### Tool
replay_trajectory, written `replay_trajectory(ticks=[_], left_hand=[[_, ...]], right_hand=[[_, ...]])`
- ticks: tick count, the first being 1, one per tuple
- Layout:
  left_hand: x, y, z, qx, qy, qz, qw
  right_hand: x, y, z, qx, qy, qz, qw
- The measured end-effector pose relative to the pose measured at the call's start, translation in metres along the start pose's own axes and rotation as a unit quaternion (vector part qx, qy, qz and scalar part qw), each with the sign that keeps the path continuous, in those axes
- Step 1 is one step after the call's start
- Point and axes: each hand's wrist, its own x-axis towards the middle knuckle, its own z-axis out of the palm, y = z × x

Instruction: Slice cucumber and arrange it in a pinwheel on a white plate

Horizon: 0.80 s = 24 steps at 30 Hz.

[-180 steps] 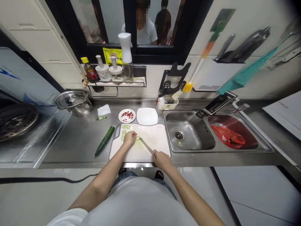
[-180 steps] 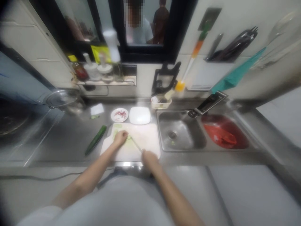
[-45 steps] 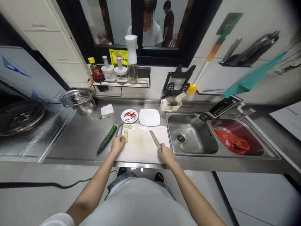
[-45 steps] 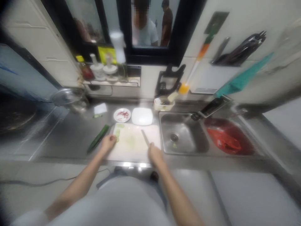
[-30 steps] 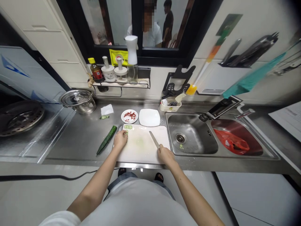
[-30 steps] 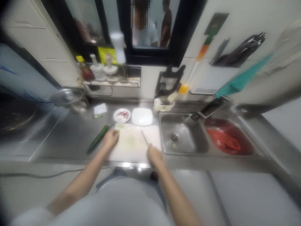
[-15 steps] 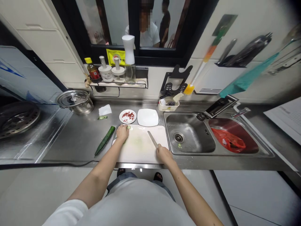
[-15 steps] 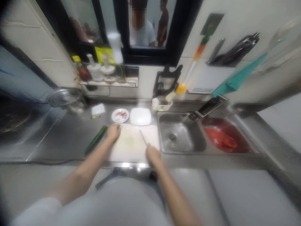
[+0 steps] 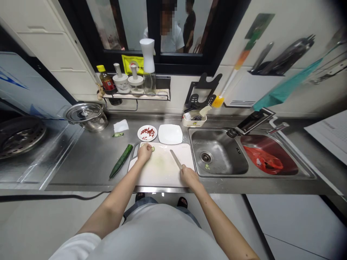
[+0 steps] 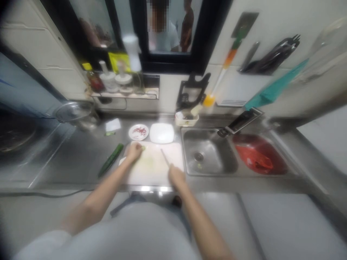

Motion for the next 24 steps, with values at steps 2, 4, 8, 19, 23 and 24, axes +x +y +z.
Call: replay_trajectory(ticks=[2,4,8,19,23,24], left_hand=[[-0.006,0.004,0.002,-0.030,-0.018,-0.001,0.999],[-0.013,0.008,0.004,-0.049,-0.033,0.000,0.998],[-0.026,0.014,0.010,-0.055,-0.059,0.001,0.997],[-0.046,0.017,0.028,0.000,-0.110,0.028,0.993],[-0.047,0.014,0.029,0.048,-0.088,0.043,0.994],[-0.046,0.013,0.029,0.051,-0.082,0.050,0.994]], right_hand=[[0.000,0.000,0.000,-0.001,0.003,-0.002,1.000],[0.000,0.001,0.000,-0.003,0.004,-0.005,1.000],[0.002,0.002,0.002,-0.005,0.005,-0.008,1.000],[0.003,0.002,0.004,-0.007,0.014,-0.012,1.000],[0.003,0.006,0.008,-0.010,0.033,-0.018,0.999],[0.002,0.006,0.009,-0.011,0.037,-0.019,0.999]])
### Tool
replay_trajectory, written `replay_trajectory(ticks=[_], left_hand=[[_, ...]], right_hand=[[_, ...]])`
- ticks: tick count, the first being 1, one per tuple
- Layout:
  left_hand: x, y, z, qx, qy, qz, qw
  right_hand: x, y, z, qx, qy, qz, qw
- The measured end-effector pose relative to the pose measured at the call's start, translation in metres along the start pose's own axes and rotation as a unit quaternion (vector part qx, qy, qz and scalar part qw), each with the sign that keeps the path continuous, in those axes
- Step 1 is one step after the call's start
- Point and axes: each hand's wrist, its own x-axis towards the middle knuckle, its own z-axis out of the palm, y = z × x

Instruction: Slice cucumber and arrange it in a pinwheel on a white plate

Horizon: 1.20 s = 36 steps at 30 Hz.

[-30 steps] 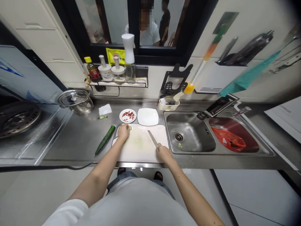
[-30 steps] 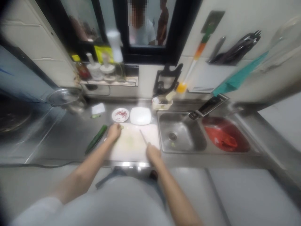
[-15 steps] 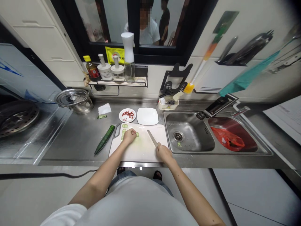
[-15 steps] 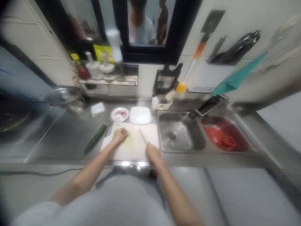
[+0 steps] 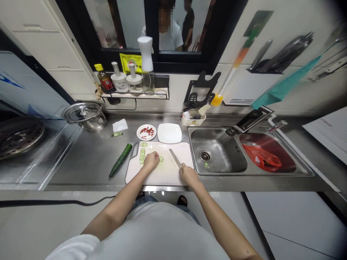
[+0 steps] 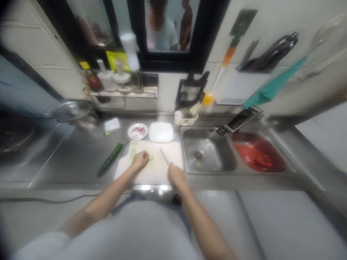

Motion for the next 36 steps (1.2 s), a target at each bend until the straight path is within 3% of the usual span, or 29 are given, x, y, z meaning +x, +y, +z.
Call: replay_trajectory(ticks=[12,36], left_hand=[[0.007,-0.002,0.001,0.016,0.006,0.007,1.000],[0.012,-0.002,-0.002,0.025,-0.012,-0.009,1.000]], right_hand=[[-0.036,-0.012,-0.002,-0.034,-0.034,-0.060,0.997],[-0.035,-0.019,0.001,-0.041,-0.068,-0.084,0.993]])
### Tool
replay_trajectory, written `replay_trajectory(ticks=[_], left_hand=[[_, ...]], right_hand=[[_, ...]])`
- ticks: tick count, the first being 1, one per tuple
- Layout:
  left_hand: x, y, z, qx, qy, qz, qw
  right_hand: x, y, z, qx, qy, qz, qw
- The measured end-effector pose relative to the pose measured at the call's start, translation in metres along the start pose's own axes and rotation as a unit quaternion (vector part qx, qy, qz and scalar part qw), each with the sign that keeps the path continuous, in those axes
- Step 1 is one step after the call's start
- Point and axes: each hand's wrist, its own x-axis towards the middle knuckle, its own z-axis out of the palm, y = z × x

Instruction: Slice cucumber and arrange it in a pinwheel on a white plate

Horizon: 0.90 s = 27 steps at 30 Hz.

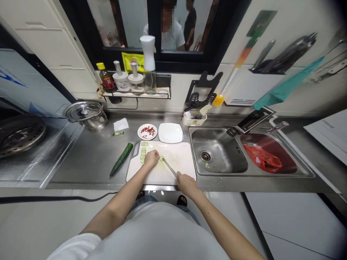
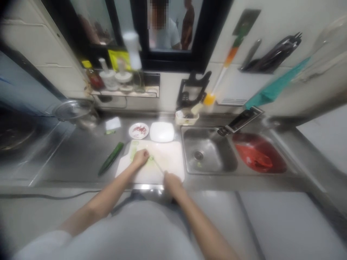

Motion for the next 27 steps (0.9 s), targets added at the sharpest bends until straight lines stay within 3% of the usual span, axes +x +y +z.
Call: replay_trajectory(ticks=[27], left_hand=[[0.0022,-0.0006,0.0003,-0.004,-0.002,-0.004,1.000]], right_hand=[[0.0082,-0.0057,-0.0085,0.005,-0.008,-0.007,1.000]])
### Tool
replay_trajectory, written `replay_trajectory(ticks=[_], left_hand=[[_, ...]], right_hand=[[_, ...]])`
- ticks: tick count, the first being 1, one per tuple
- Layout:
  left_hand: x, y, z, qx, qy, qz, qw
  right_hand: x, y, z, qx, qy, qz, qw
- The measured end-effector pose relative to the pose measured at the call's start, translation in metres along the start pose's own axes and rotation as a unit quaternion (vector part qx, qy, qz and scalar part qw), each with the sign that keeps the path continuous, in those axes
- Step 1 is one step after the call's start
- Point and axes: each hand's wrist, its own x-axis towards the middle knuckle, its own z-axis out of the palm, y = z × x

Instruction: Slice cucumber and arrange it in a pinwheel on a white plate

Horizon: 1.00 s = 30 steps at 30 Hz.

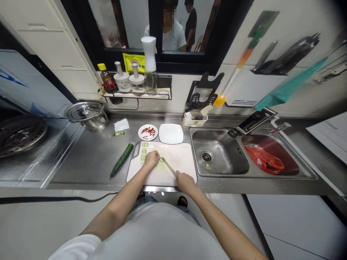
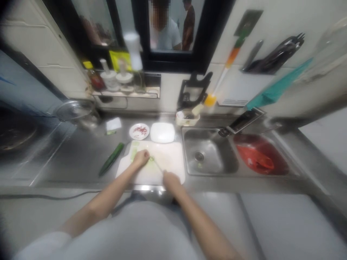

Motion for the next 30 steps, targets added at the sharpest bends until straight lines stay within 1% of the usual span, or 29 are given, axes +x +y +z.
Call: replay_trajectory(ticks=[5,11,17,25,30], left_hand=[[0.000,0.001,-0.001,0.001,-0.001,-0.002,1.000],[0.001,0.003,-0.001,0.009,-0.010,-0.009,1.000],[0.001,0.004,-0.002,0.013,-0.012,-0.011,1.000],[0.003,0.003,-0.001,0.012,-0.013,-0.015,1.000],[0.003,0.003,-0.002,0.010,-0.015,-0.010,1.000]], right_hand=[[0.000,-0.001,-0.003,0.000,-0.002,-0.002,1.000],[0.000,-0.002,-0.002,0.001,0.009,0.000,1.000],[-0.002,-0.003,-0.009,-0.012,-0.001,0.001,1.000],[0.005,0.004,-0.015,-0.043,0.005,-0.016,0.999],[0.007,0.006,-0.018,-0.047,0.005,-0.008,0.999]])
